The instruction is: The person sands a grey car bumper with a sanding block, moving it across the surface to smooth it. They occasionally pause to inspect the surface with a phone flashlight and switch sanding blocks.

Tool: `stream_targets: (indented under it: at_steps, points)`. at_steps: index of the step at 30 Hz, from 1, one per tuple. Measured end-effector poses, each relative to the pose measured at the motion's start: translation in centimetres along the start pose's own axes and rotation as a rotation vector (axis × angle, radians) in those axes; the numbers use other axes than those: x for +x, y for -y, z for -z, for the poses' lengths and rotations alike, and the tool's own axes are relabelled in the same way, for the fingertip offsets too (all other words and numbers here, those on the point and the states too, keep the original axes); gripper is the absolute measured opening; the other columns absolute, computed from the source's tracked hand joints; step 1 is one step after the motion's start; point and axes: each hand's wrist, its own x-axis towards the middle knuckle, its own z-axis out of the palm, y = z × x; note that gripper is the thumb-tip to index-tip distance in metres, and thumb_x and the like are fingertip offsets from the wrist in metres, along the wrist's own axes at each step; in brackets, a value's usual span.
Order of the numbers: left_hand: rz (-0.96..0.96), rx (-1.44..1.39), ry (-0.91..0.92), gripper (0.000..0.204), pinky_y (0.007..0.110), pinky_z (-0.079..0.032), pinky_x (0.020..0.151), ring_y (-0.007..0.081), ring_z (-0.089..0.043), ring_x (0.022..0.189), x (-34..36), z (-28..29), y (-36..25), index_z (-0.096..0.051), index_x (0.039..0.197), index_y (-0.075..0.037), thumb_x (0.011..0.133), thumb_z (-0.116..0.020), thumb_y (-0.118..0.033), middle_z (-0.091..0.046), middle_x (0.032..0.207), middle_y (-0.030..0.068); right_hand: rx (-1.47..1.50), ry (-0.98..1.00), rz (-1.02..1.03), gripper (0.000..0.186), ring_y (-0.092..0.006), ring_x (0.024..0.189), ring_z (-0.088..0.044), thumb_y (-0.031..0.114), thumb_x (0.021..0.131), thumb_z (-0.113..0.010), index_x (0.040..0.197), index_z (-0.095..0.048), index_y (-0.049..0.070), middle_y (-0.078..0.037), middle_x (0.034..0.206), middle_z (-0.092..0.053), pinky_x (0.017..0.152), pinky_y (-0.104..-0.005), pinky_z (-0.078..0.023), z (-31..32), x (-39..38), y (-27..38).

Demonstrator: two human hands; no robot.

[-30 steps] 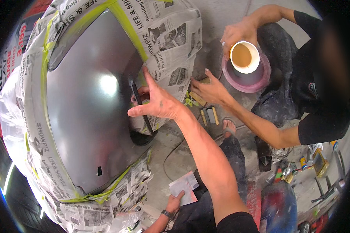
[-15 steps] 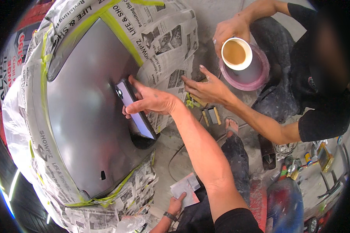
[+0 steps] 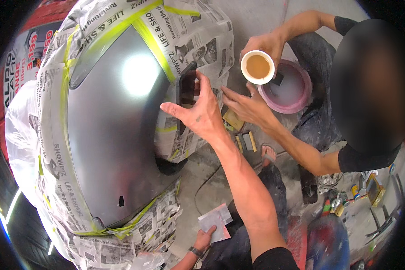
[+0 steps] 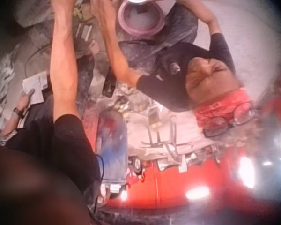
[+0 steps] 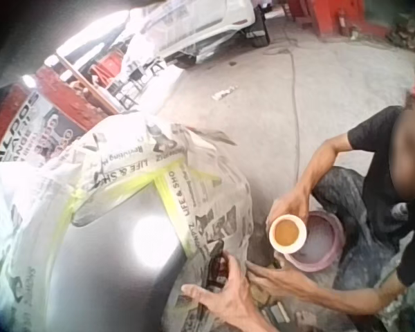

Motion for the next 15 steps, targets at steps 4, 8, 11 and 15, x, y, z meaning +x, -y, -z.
stream_targets:
  at_steps: [4,8,11,15]
  points:
    - [0.043,0.090,0.000,0.035,0.030,-0.051,0.067,0.0142,-0.066,0.075,0.4,1.0,0.9,-0.072,0.098,0.007,0.091,-0.076,-0.028,-0.074,0.092,0.0090,0.005,-0.011,-0.020,0.099,-0.0220,0.107,-0.061,0.036,0.072,-0.092,0.142,-0.038,-0.009,-0.015,0.116,-0.060,0.091,-0.0349,-0.053,-0.2,-0.7,2.1]
    - [0.023,0.141,0.016,0.034,0.031,-0.052,0.069,0.0153,-0.067,0.079,0.1,0.9,0.6,-0.071,0.101,0.007,0.092,-0.074,-0.026,-0.074,0.094,0.0096,0.041,0.023,-0.164,0.090,-0.0191,0.103,-0.060,0.029,0.073,-0.091,0.139,-0.041,-0.006,-0.010,0.112,-0.059,0.092,-0.0339,-0.052,0.9,-2.5,2.2]
    - [0.047,0.053,0.028,0.032,0.031,-0.053,0.072,0.0165,-0.068,0.082,-1.3,-0.1,-0.9,-0.071,0.105,0.006,0.093,-0.073,-0.023,-0.074,0.098,0.0095,0.054,0.036,-0.218,0.081,-0.0171,0.100,-0.059,0.025,0.074,-0.090,0.135,-0.044,-0.004,-0.008,0.110,-0.059,0.092,-0.0334,-0.051,1.5,-4.6,1.9]
    - [0.053,-0.030,0.038,0.028,0.032,-0.055,0.076,0.0184,-0.069,0.087,-2.5,-1.2,-1.8,-0.069,0.111,0.004,0.093,-0.072,-0.017,-0.073,0.105,0.0094,0.068,-0.023,-0.138,0.081,-0.0162,0.103,-0.057,0.019,0.074,-0.089,0.137,-0.042,-0.002,-0.009,0.115,-0.056,0.091,-0.0327,-0.051,0.1,-4.4,3.6]
